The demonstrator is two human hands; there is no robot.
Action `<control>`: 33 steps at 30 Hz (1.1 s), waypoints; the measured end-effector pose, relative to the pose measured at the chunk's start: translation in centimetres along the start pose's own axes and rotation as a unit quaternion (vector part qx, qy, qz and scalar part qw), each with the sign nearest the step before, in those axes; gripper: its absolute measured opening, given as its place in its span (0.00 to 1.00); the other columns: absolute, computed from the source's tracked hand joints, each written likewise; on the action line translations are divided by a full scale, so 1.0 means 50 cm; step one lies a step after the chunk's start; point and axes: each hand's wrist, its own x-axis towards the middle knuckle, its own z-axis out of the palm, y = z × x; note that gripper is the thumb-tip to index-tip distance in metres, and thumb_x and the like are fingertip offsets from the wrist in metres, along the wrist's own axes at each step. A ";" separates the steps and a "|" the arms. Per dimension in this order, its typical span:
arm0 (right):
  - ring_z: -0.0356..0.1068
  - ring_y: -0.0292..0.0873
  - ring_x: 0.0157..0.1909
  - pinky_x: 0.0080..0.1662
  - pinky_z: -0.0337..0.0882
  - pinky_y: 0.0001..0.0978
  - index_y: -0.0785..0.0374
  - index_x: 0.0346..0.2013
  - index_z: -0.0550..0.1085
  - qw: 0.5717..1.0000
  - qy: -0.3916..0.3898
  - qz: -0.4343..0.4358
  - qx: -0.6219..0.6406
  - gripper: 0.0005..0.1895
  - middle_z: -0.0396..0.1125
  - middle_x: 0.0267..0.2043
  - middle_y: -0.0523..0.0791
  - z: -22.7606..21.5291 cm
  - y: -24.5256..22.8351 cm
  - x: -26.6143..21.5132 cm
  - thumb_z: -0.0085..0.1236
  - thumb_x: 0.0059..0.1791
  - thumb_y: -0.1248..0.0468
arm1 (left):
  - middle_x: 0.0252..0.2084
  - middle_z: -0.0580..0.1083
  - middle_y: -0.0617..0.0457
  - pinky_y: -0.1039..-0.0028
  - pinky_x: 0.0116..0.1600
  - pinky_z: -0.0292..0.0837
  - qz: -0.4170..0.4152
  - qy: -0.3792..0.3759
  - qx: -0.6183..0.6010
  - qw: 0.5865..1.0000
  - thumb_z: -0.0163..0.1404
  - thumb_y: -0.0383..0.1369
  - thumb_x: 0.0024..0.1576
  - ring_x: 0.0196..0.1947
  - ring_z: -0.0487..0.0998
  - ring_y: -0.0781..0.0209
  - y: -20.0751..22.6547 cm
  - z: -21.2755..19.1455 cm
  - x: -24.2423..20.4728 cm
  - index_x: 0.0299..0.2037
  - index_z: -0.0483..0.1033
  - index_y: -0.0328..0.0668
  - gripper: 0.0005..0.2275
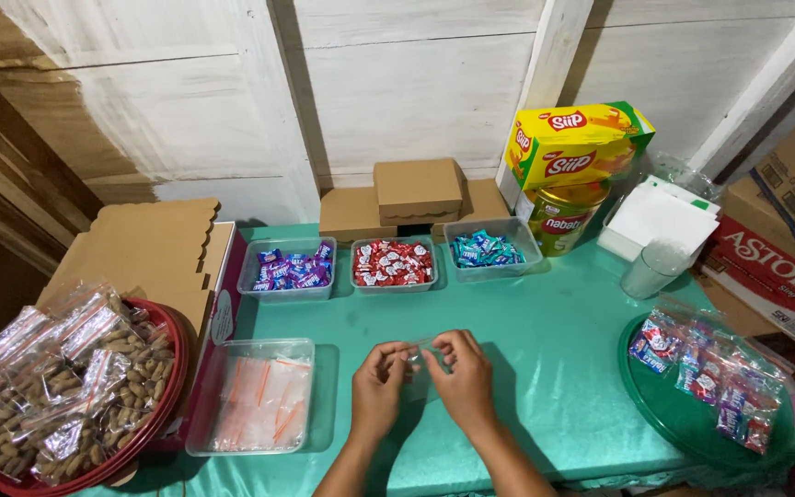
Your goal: Bagging small candies into plastic bags
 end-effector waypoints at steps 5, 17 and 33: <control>0.71 0.38 0.31 0.32 0.72 0.30 0.54 0.33 0.74 0.999 -0.031 0.016 0.031 0.07 0.69 0.35 0.40 0.022 -0.010 -0.017 0.63 0.45 0.68 | 0.42 0.85 0.54 0.79 0.43 0.80 0.099 -0.019 0.086 0.991 0.52 0.29 0.60 0.38 0.85 0.70 0.008 0.000 -0.017 0.46 0.81 0.42 0.07; 0.77 0.39 0.46 0.46 0.77 0.33 0.59 0.43 0.76 0.974 -0.101 0.061 0.195 0.10 0.75 0.44 0.42 0.005 -0.040 -0.016 0.57 0.47 0.63 | 0.59 0.76 0.48 0.67 0.57 0.74 0.236 -0.076 0.170 0.954 0.44 0.39 0.65 0.54 0.79 0.56 0.039 -0.014 -0.024 0.57 0.76 0.45 0.15; 0.67 0.34 0.34 0.42 0.72 0.29 0.61 0.28 0.71 0.900 -0.066 0.211 0.375 0.11 0.65 0.28 0.40 0.023 0.019 -0.007 0.52 0.55 0.63 | 0.69 0.68 0.48 0.63 0.64 0.69 0.257 -0.040 0.183 0.948 0.49 0.38 0.63 0.59 0.77 0.53 0.012 -0.014 -0.010 0.54 0.80 0.46 0.13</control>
